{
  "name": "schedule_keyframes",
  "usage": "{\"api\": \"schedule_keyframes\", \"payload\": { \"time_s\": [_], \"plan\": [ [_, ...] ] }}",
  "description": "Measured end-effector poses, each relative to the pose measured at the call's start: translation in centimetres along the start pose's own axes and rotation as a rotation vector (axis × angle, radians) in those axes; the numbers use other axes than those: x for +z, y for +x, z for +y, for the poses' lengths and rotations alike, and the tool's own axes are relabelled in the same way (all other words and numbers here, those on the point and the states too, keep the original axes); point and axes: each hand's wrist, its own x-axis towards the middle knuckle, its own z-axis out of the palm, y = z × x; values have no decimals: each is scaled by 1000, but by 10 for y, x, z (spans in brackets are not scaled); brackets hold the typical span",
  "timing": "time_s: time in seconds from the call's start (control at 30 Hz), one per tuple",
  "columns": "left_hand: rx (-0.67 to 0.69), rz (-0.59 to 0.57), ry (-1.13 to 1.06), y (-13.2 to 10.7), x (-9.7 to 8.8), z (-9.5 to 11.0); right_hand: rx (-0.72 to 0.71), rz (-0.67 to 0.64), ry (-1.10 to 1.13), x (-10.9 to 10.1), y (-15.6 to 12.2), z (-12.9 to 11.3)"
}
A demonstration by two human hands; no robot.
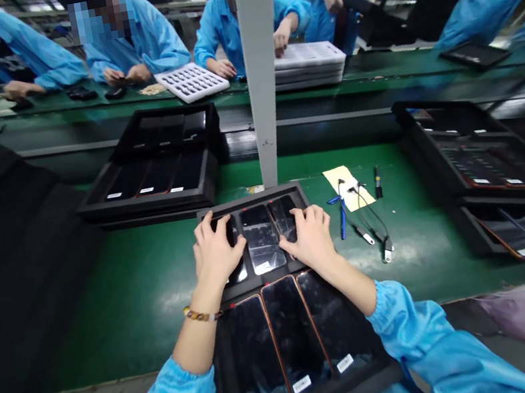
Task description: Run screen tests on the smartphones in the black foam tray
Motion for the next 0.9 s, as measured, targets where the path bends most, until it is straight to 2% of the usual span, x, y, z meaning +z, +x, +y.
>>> {"api": "schedule_keyframes", "payload": {
  "time_s": [0.23, 0.5, 0.57, 0.6, 0.67, 0.8, 0.9],
  "plan": [
    [5, 3, 7, 2, 3, -4, -26, 15, 30, -3, -6, 9],
    [18, 26, 9, 2, 5, -5, -24, 25, 68, 0, -6, -2],
    [15, 28, 5, 1, 5, -5, -20, 42, 104, -2, 0, 6],
    [14, 30, 2, 1, 5, -5, -6, 57, 122, -6, 6, 16],
    [13, 36, -7, 1, 4, -6, 64, 109, 144, -19, 26, 51],
    [15, 35, -25, 2, 5, -8, 396, 265, 106, -52, 71, 154],
    [5, 37, -25, 5, 7, -10, 563, 281, 112, -60, 84, 213]
  ]
}}
